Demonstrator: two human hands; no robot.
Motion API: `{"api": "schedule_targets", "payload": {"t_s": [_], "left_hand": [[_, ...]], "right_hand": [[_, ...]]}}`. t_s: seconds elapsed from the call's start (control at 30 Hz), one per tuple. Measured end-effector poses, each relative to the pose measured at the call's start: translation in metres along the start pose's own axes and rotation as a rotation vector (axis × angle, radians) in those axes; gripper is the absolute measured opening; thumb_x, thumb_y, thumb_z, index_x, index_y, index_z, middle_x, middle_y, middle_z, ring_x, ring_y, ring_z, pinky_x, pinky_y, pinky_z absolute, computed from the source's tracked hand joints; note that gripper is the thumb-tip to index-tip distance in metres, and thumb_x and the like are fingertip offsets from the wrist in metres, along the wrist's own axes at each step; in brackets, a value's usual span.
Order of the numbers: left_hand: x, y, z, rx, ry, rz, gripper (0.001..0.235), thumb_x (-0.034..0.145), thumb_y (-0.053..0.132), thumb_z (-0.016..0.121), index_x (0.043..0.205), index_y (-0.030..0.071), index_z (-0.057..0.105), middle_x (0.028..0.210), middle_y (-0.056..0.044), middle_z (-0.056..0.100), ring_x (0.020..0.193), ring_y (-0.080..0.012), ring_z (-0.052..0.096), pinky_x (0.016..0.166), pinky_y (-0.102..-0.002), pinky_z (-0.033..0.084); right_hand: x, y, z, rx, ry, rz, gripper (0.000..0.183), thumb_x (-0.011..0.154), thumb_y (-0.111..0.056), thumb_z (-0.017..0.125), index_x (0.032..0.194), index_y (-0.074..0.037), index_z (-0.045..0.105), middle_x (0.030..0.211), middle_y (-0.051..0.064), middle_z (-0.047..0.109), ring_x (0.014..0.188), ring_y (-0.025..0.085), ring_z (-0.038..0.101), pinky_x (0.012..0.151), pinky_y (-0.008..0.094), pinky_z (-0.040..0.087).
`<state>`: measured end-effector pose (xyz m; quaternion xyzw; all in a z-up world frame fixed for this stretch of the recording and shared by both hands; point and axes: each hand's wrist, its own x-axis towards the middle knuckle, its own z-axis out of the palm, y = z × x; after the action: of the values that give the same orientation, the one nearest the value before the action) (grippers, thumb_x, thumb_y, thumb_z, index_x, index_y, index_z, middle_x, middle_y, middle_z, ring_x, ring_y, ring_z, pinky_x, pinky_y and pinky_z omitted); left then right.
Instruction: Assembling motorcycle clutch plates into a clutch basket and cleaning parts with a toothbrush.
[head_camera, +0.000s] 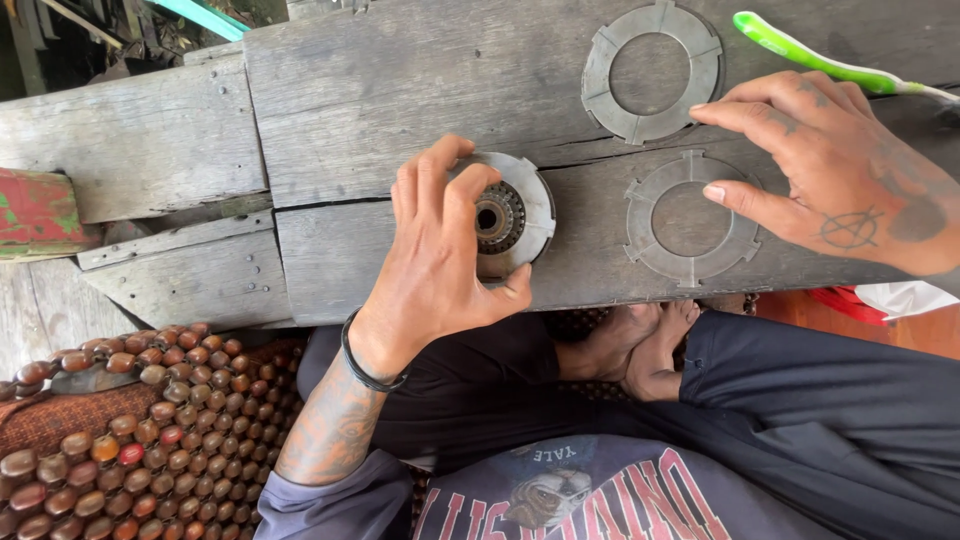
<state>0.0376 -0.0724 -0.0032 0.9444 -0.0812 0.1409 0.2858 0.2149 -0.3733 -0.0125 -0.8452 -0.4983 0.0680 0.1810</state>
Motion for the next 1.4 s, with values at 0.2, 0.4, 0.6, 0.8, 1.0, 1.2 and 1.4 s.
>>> {"api": "schedule_targets", "payload": {"t_s": [0.2, 0.4, 0.6, 0.8, 1.0, 1.2, 1.4], "left_hand": [[0.001, -0.001, 0.0, 0.005, 0.044, -0.043, 0.08, 0.069, 0.022, 0.087, 0.132, 0.001, 0.042, 0.14, -0.024, 0.037, 0.126, -0.0428, 0.041, 0.112, -0.057, 0.036], [0.003, 0.003, -0.003, 0.008, 0.047, -0.045, 0.079, 0.069, 0.021, 0.087, 0.13, 0.0, 0.042, 0.139, -0.024, 0.037, 0.123, -0.0432, 0.041, 0.111, -0.057, 0.036], [-0.001, 0.001, -0.012, -0.004, 0.09, -0.051, 0.079, 0.07, 0.018, 0.086, 0.131, 0.0, 0.039, 0.141, -0.026, 0.036, 0.124, -0.0436, 0.041, 0.112, -0.057, 0.037], [-0.006, -0.001, -0.019, -0.017, 0.119, -0.035, 0.08, 0.072, 0.018, 0.086, 0.133, -0.001, 0.037, 0.142, -0.027, 0.036, 0.125, -0.0431, 0.04, 0.113, -0.059, 0.035], [-0.007, -0.003, -0.022, -0.038, 0.12, -0.053, 0.082, 0.072, 0.019, 0.087, 0.134, -0.001, 0.037, 0.143, -0.027, 0.036, 0.126, -0.0434, 0.04, 0.113, -0.058, 0.035], [-0.006, -0.002, -0.02, -0.054, 0.104, -0.065, 0.082, 0.07, 0.019, 0.087, 0.133, 0.0, 0.038, 0.141, -0.026, 0.036, 0.126, -0.0433, 0.04, 0.112, -0.058, 0.036], [-0.007, 0.001, -0.012, -0.037, 0.066, -0.056, 0.081, 0.07, 0.019, 0.086, 0.133, -0.001, 0.04, 0.139, -0.025, 0.037, 0.124, -0.0432, 0.042, 0.112, -0.057, 0.037]], "right_hand": [[0.01, -0.008, 0.005, -0.092, 0.096, -0.108, 0.05, 0.095, -0.016, 0.072, 0.143, -0.005, 0.066, 0.128, 0.017, 0.053, 0.109, 0.034, 0.048, 0.105, 0.047, 0.041], [0.026, -0.009, 0.011, -0.198, 0.169, -0.159, 0.034, 0.096, -0.014, 0.075, 0.129, -0.007, 0.073, 0.123, 0.016, 0.052, 0.109, 0.034, 0.044, 0.102, 0.047, 0.041], [0.038, 0.003, 0.006, -0.289, 0.144, -0.243, 0.023, 0.095, -0.023, 0.078, 0.115, -0.011, 0.074, 0.12, 0.01, 0.057, 0.114, 0.03, 0.05, 0.103, 0.044, 0.04], [0.043, 0.007, 0.002, -0.385, 0.212, -0.355, 0.017, 0.087, -0.02, 0.082, 0.095, -0.016, 0.068, 0.108, -0.003, 0.064, 0.105, 0.02, 0.057, 0.107, 0.038, 0.04], [0.041, 0.012, -0.005, -0.268, 0.191, -0.253, 0.031, 0.093, -0.021, 0.083, 0.118, -0.007, 0.072, 0.116, 0.009, 0.063, 0.102, 0.026, 0.056, 0.1, 0.039, 0.049], [0.043, 0.007, -0.004, -0.253, 0.119, -0.287, 0.027, 0.096, -0.024, 0.082, 0.118, -0.009, 0.079, 0.124, 0.008, 0.062, 0.104, 0.025, 0.055, 0.106, 0.043, 0.043], [0.043, 0.011, 0.007, -0.344, 0.182, -0.309, 0.02, 0.093, -0.018, 0.084, 0.11, -0.012, 0.076, 0.12, 0.002, 0.067, 0.105, 0.02, 0.059, 0.11, 0.04, 0.042]]}}
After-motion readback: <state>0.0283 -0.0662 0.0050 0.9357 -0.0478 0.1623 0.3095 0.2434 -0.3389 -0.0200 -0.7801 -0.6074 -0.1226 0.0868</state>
